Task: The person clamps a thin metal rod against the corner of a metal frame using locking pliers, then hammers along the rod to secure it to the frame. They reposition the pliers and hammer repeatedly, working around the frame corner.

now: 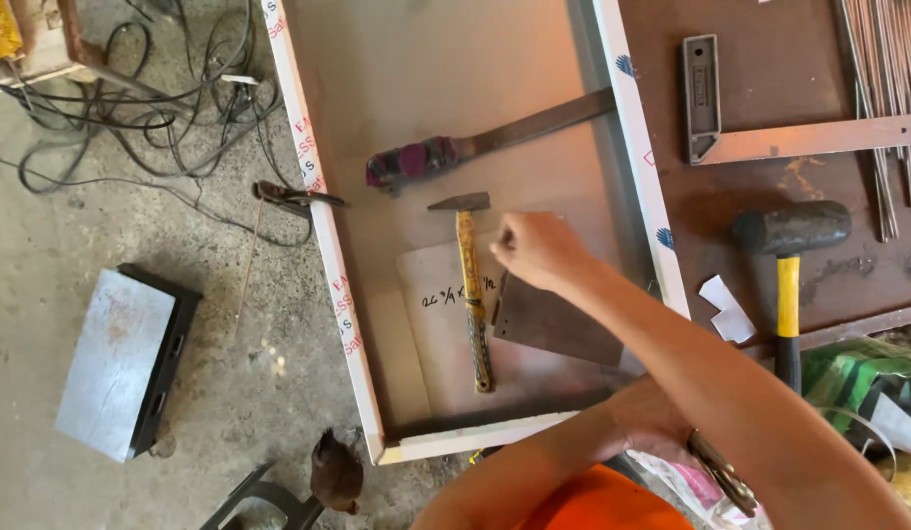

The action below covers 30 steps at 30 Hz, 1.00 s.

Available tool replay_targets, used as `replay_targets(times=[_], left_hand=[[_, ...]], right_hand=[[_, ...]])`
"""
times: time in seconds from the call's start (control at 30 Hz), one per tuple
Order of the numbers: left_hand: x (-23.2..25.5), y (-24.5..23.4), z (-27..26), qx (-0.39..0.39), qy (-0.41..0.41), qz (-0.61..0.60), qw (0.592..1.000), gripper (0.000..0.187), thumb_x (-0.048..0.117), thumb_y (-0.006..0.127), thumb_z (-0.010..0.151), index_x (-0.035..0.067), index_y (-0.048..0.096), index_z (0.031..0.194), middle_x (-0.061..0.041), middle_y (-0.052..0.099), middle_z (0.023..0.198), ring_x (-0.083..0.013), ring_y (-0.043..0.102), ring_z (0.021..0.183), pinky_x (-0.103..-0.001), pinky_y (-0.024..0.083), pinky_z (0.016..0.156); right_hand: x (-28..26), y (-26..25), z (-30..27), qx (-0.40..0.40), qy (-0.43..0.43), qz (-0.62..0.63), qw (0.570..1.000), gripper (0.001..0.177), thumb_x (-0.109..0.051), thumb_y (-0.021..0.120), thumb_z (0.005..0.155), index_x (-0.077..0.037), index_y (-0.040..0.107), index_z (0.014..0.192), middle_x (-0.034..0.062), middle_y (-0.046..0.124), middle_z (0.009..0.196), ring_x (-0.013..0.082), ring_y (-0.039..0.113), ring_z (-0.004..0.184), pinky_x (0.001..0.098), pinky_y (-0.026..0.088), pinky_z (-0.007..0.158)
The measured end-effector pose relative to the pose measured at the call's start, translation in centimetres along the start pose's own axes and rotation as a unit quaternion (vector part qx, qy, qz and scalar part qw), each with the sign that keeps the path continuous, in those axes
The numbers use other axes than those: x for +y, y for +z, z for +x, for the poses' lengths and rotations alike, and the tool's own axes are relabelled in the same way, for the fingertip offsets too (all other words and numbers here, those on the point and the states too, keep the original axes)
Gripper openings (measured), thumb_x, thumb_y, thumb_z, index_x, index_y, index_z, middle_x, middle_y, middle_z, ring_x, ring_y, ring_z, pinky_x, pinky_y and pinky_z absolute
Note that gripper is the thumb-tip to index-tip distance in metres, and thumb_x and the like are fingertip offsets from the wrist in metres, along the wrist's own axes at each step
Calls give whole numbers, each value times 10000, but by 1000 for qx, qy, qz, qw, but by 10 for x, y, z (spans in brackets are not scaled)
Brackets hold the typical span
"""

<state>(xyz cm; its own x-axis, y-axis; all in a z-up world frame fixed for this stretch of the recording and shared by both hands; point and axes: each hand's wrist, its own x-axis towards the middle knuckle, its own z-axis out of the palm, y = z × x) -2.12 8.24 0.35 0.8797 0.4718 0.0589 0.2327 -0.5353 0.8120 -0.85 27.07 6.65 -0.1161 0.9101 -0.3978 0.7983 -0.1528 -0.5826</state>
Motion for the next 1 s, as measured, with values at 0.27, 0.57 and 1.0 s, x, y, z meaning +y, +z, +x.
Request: replay_targets(times=[0.27,0.57,1.0], left_hand=[[-39,-45,-53,55,-116,22,991,568,360,835,671,159,647,1168,-110,626,1181,-343,596,1143,-476,469,1012],[-7,-28,-59,44,-80,14,996,573,284,850,683,162,639,1201,-129,604,1239,-370,554,1217,-498,449,1050],[68,23,-82,210,-52,79,973,853,215,884,645,-16,521,1382,-312,495,1356,-514,502,1171,-562,447,924]], right_hand=[[-86,82,25,-106,-84,8,991,264,-324,703,864,-63,712,907,186,737,890,390,711,878,515,555,776],[-228,51,-22,-55,-141,27,988,142,-196,643,740,-80,704,796,166,722,805,367,726,783,506,567,667],[-112,19,-321,188,122,153,962,174,-204,643,832,-43,691,877,131,669,792,305,669,733,456,532,637]])
